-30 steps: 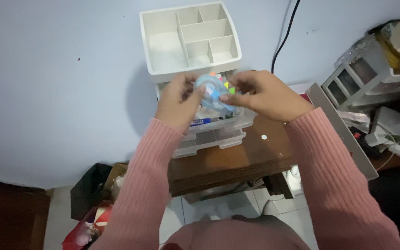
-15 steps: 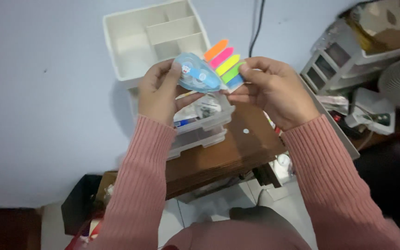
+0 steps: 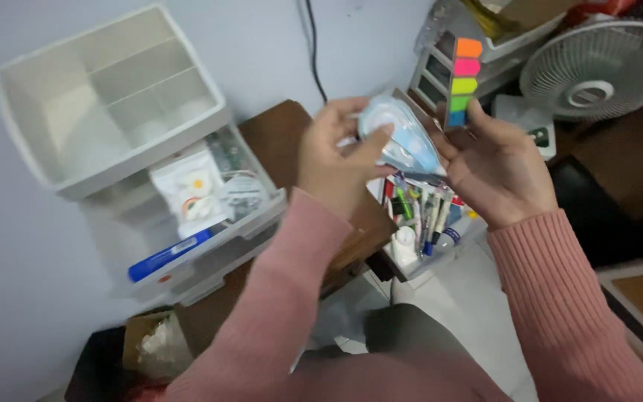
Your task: Organizing various stationery items and small office supplies into a pouch and a desk organizer.
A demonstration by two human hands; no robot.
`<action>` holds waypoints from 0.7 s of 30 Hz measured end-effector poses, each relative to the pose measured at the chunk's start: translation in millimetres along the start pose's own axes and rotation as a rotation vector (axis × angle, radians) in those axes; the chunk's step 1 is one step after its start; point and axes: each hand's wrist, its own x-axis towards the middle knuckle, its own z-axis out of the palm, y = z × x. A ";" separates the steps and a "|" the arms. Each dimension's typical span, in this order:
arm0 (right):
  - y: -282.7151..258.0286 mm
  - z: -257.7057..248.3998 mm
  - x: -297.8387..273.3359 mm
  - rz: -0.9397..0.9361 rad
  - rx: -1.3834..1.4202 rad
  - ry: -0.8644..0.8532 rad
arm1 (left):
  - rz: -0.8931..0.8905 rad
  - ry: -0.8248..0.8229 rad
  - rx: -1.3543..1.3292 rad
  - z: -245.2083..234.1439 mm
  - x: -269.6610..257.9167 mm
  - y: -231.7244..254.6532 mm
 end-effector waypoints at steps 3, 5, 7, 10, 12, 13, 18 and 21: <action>-5.6 -52.9 7.0 0.049 -0.015 0.072 | -0.027 -0.034 -0.020 21.1 5.8 -72.6; -3.1 -82.3 14.5 0.104 -0.088 0.151 | -0.115 0.010 0.039 29.4 6.7 -126.1; 4.1 -118.8 23.2 0.165 -0.156 0.232 | -0.206 0.051 0.102 35.1 7.7 -171.9; 31.2 -189.5 42.9 0.292 -0.269 0.357 | -0.434 0.124 0.039 35.2 9.9 -215.2; 56.7 -247.6 60.1 0.383 -0.161 0.578 | -0.453 0.120 0.206 36.1 11.5 -227.9; 60.1 -250.8 64.0 0.388 -0.161 0.581 | -0.459 0.122 0.206 34.5 15.0 -238.4; 120.2 -352.4 116.1 0.383 -0.264 0.738 | -0.312 0.097 0.666 40.0 37.0 -222.5; 132.5 -357.1 141.5 0.454 -0.358 0.598 | -0.300 0.152 0.627 41.8 46.1 -222.5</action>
